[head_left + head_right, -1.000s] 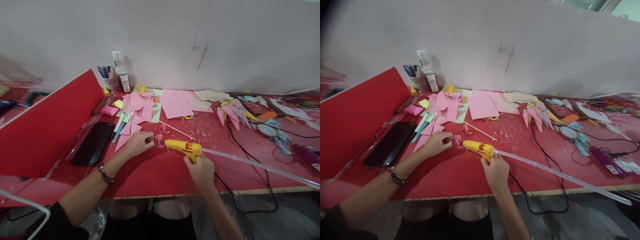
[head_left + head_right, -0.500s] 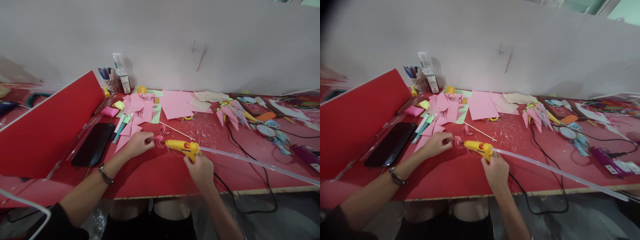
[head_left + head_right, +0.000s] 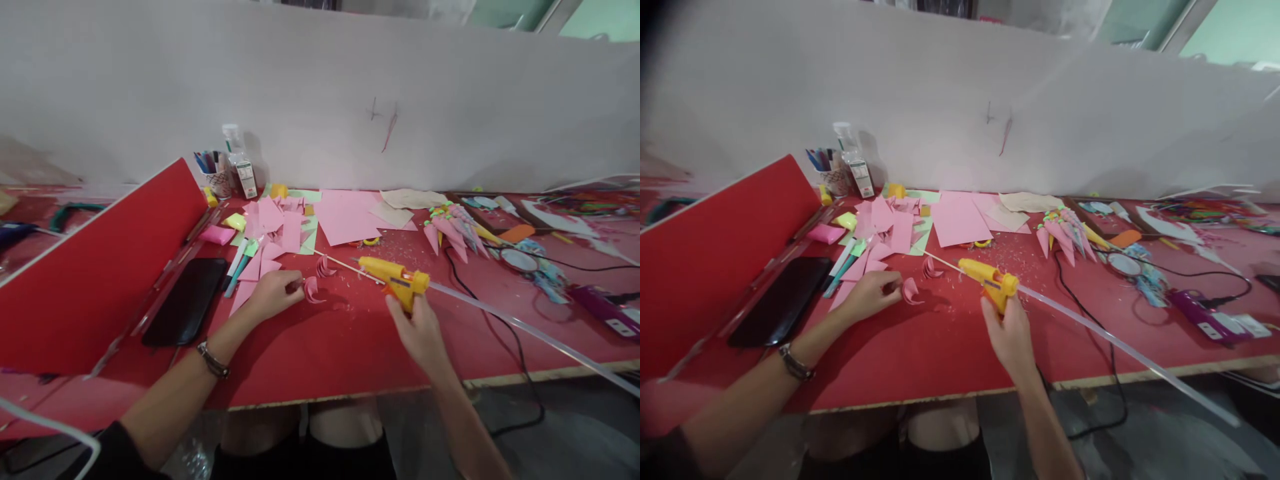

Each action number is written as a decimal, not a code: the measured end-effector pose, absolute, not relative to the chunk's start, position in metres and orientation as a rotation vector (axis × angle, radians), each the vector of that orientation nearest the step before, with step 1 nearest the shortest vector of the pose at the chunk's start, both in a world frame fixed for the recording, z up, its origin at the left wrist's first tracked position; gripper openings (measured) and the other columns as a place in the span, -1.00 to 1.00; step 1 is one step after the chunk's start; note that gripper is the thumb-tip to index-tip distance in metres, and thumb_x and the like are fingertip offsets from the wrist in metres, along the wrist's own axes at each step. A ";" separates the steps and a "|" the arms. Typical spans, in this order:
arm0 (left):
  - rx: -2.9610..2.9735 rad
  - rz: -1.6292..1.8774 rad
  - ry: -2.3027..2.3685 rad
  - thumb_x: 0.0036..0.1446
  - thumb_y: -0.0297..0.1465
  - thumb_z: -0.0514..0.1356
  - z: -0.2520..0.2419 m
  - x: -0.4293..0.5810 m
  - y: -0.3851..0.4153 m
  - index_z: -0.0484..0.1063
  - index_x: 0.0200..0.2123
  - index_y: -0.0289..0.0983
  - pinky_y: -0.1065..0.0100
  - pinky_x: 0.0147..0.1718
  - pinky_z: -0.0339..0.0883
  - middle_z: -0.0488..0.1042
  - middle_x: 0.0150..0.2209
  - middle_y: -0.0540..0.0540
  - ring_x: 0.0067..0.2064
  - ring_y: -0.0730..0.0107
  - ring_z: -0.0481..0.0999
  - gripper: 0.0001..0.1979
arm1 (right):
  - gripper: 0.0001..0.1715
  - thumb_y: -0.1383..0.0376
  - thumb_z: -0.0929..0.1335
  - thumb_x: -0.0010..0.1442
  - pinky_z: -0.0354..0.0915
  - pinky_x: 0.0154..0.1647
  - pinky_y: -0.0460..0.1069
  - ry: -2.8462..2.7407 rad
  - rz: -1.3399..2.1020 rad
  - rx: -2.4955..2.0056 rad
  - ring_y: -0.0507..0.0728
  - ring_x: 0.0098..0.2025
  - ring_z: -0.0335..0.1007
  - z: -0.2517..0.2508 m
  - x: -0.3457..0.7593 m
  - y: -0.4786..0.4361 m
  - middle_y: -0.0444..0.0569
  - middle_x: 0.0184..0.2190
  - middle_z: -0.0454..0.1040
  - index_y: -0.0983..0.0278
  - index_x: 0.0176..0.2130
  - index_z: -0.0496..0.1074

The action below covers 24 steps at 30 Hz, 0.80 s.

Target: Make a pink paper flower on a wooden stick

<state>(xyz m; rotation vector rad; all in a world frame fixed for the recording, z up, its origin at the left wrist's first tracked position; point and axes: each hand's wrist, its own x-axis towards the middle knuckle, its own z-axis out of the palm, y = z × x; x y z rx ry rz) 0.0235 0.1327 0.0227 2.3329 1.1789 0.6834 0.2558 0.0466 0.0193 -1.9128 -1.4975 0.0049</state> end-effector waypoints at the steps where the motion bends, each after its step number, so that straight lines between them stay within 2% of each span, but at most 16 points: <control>1: 2.336 0.669 1.191 -0.11 -0.38 -0.04 0.023 0.023 0.133 0.01 -0.70 -0.26 0.49 -0.59 -0.09 0.07 -0.70 0.10 -0.61 0.56 0.08 -0.79 | -0.64 0.10 0.08 0.08 0.22 -0.43 0.00 -1.517 0.014 -1.881 0.15 -0.42 0.33 0.021 0.266 0.050 0.03 -0.50 0.38 0.29 -0.36 0.24; 4: 2.360 0.639 1.218 -0.12 -0.39 -0.04 0.023 0.022 0.135 0.00 -0.70 -0.26 0.49 -0.59 -0.10 0.08 -0.70 0.10 -0.60 0.54 0.08 -0.79 | -0.64 0.14 0.07 0.08 0.22 -0.27 0.08 -1.535 -0.122 -1.873 0.22 -0.27 0.30 0.022 0.302 0.066 0.13 -0.37 0.37 0.32 -0.29 0.23; 6: 2.379 0.625 1.227 -0.12 -0.39 -0.04 0.023 0.021 0.136 -0.02 -0.69 -0.26 0.48 -0.59 -0.10 0.08 -0.69 0.10 -0.60 0.53 0.09 -0.80 | -0.64 0.15 0.09 0.06 0.20 -0.23 0.11 -1.545 -0.205 -1.906 0.25 -0.24 0.28 0.019 0.325 0.080 0.17 -0.35 0.36 0.33 -0.28 0.24; 12: 2.401 0.597 1.280 -0.14 -0.42 -0.04 0.022 0.020 0.138 -0.03 -0.69 -0.25 0.47 -0.59 -0.10 0.07 -0.70 0.10 -0.60 0.52 0.09 -0.81 | -0.67 0.15 0.10 0.04 0.22 -0.39 0.07 -1.567 -0.135 -1.947 0.17 -0.44 0.26 0.010 0.364 0.110 0.03 -0.53 0.33 0.31 -0.36 0.27; 15: 2.404 0.586 1.273 -0.14 -0.40 -0.04 0.021 0.020 0.139 -0.03 -0.69 -0.25 0.47 -0.59 -0.10 0.08 -0.69 0.09 -0.59 0.51 0.10 -0.81 | -0.68 0.15 0.11 0.02 0.22 -0.42 0.05 -1.595 -0.111 -1.951 0.14 -0.48 0.24 0.010 0.367 0.113 0.01 -0.55 0.32 0.31 -0.39 0.27; 21: 2.397 0.585 1.292 -0.13 -0.38 -0.04 0.022 0.020 0.139 -0.05 -0.69 -0.24 0.46 -0.59 -0.11 0.06 -0.70 0.09 -0.60 0.51 0.09 -0.79 | -0.63 0.22 0.17 -0.04 0.20 -0.22 0.12 -1.686 -0.253 -1.978 0.26 -0.24 0.29 0.011 0.363 0.104 0.17 -0.33 0.39 0.37 -0.25 0.28; 24: 2.395 0.591 1.287 -0.13 -0.39 -0.04 0.021 0.020 0.139 -0.03 -0.69 -0.24 0.46 -0.59 -0.10 0.07 -0.70 0.09 -0.60 0.51 0.10 -0.81 | -0.65 0.20 0.19 -0.03 0.21 -0.21 0.11 -1.702 -0.271 -1.974 0.25 -0.23 0.30 0.012 0.361 0.100 0.15 -0.32 0.40 0.35 -0.26 0.29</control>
